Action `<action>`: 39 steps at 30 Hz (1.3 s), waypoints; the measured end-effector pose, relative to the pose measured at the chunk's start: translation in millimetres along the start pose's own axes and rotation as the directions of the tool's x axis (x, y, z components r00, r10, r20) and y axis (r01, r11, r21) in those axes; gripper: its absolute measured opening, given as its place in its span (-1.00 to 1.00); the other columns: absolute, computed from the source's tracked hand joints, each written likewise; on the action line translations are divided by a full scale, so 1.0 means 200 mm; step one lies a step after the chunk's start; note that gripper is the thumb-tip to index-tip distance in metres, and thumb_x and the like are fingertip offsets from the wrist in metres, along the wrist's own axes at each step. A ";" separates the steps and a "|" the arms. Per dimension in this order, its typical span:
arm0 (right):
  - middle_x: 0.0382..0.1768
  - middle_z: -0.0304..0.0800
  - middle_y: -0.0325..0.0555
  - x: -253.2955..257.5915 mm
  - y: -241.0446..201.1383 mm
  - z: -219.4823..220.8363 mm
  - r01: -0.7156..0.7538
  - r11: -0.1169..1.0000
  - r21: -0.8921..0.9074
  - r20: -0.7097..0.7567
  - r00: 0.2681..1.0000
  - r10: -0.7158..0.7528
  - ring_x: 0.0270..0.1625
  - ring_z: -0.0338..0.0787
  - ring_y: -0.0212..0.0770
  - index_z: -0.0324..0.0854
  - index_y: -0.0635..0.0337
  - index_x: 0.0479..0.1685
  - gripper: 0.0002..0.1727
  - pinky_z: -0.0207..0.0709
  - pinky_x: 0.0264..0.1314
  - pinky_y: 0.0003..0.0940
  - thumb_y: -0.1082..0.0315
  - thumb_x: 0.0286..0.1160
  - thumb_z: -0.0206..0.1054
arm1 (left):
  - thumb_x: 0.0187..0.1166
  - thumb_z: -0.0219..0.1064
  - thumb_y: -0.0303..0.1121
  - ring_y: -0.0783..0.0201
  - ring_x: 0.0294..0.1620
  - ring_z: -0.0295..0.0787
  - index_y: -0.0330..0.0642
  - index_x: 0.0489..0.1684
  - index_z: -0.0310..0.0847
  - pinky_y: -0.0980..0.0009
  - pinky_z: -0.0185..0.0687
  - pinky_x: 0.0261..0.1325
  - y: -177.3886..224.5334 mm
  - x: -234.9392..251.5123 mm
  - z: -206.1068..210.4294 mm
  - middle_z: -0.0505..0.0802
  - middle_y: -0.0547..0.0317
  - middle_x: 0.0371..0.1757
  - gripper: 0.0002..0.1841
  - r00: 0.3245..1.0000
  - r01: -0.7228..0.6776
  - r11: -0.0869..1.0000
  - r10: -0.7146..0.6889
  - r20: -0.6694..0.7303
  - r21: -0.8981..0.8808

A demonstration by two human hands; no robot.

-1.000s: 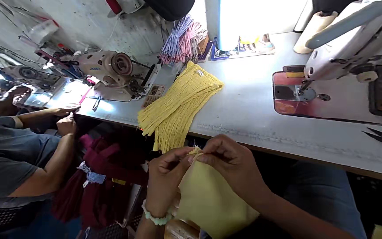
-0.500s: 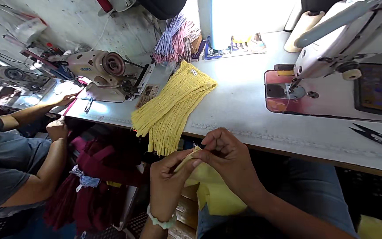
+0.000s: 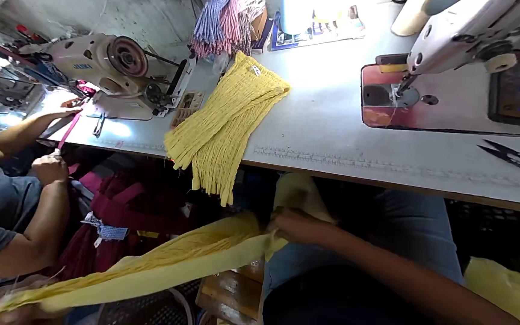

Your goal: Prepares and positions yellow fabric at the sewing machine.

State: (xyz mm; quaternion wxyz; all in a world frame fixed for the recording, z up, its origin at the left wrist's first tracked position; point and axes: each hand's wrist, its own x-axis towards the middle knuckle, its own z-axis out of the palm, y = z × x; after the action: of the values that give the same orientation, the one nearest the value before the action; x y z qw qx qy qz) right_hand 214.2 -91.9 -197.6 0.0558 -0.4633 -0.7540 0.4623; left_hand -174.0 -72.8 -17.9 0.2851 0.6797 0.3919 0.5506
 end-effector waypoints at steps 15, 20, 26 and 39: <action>0.14 0.76 0.43 0.12 -0.03 0.24 -0.012 0.998 -0.062 -0.007 1.000 0.012 0.28 0.74 0.39 0.62 0.44 0.30 -0.68 0.54 0.36 0.25 0.54 0.64 0.22 | 0.67 0.34 -0.29 0.62 0.14 0.72 0.24 0.07 0.86 0.61 0.59 0.26 -0.03 0.02 -0.10 0.83 0.68 0.10 -0.80 0.940 -0.108 0.988 0.066 0.336 0.110; 0.29 0.68 0.39 0.09 -0.05 0.18 -0.091 0.974 -0.208 0.163 0.979 0.126 0.51 0.54 0.39 0.68 0.52 0.19 -0.72 0.46 0.46 0.23 0.59 0.60 0.24 | 0.64 0.36 -0.31 0.61 0.14 0.72 0.22 0.06 0.87 0.59 0.60 0.26 -0.01 0.01 -0.11 0.84 0.68 0.09 -0.79 0.941 -0.107 0.988 0.064 0.332 0.114; 0.25 0.73 0.35 0.09 -0.02 0.19 -0.086 0.981 -0.176 0.083 0.991 0.102 0.43 0.64 0.35 0.71 0.45 0.19 -0.70 0.47 0.47 0.21 0.62 0.66 0.12 | 0.64 0.36 -0.27 0.61 0.10 0.70 0.22 0.06 0.86 0.59 0.58 0.22 -0.01 0.04 -0.11 0.82 0.67 0.06 -0.81 0.928 -0.143 0.985 0.099 0.359 0.099; -0.04 0.81 0.17 -0.03 0.13 0.04 -0.048 0.847 0.529 -0.246 0.947 0.207 0.00 0.77 -0.11 0.72 0.42 0.09 -0.77 0.60 0.20 -0.19 0.43 0.62 0.36 | 0.62 0.39 -0.21 0.52 0.04 0.72 0.15 -0.03 0.87 0.54 0.62 0.14 0.03 0.17 -0.01 0.82 0.56 -0.02 -0.85 0.892 -0.253 0.966 0.214 0.399 0.047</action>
State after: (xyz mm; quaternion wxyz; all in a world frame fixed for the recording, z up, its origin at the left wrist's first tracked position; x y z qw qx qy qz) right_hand 229.9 -97.6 -220.6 0.2581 -0.5442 -0.5526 0.5760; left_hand -172.1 -47.1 4.5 0.2559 0.8309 0.2689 0.4145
